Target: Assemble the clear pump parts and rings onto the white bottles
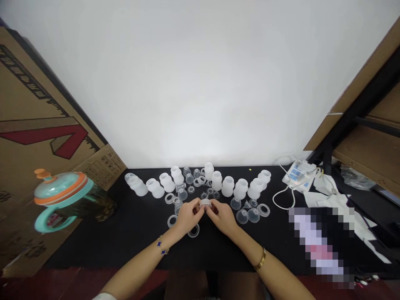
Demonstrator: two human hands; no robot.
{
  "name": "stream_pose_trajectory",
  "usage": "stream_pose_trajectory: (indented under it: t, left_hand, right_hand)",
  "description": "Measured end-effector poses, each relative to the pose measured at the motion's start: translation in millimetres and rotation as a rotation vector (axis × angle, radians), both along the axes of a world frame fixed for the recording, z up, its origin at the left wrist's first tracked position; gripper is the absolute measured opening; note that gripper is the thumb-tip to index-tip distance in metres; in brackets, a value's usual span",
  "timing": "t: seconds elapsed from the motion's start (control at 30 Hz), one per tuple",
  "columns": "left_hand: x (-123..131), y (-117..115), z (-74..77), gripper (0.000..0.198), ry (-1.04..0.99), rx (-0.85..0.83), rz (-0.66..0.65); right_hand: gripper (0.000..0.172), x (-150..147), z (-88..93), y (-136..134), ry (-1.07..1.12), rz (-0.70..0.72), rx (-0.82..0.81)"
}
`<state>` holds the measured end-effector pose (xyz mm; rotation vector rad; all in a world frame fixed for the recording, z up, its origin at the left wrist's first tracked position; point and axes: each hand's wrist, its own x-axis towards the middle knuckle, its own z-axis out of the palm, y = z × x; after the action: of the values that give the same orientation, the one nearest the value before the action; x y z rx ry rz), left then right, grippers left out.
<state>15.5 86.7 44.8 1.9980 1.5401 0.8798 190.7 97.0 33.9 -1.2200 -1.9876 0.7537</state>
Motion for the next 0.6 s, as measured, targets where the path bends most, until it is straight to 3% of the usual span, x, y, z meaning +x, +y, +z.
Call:
stream_pose_trajectory:
  t: [0.13,0.6]
  left_hand:
    - [-0.8,0.5,0.8,0.023,0.023,0.007,0.021]
    - [-0.2,-0.7,-1.8,0.021,0.071,0.028,0.012]
  right_hand:
    - [0.016,-1.2,1.8,-0.4,-0.012,0.004,-0.014]
    - [0.017,0.2,3.0,-3.1,-0.045,0.008,-0.003]
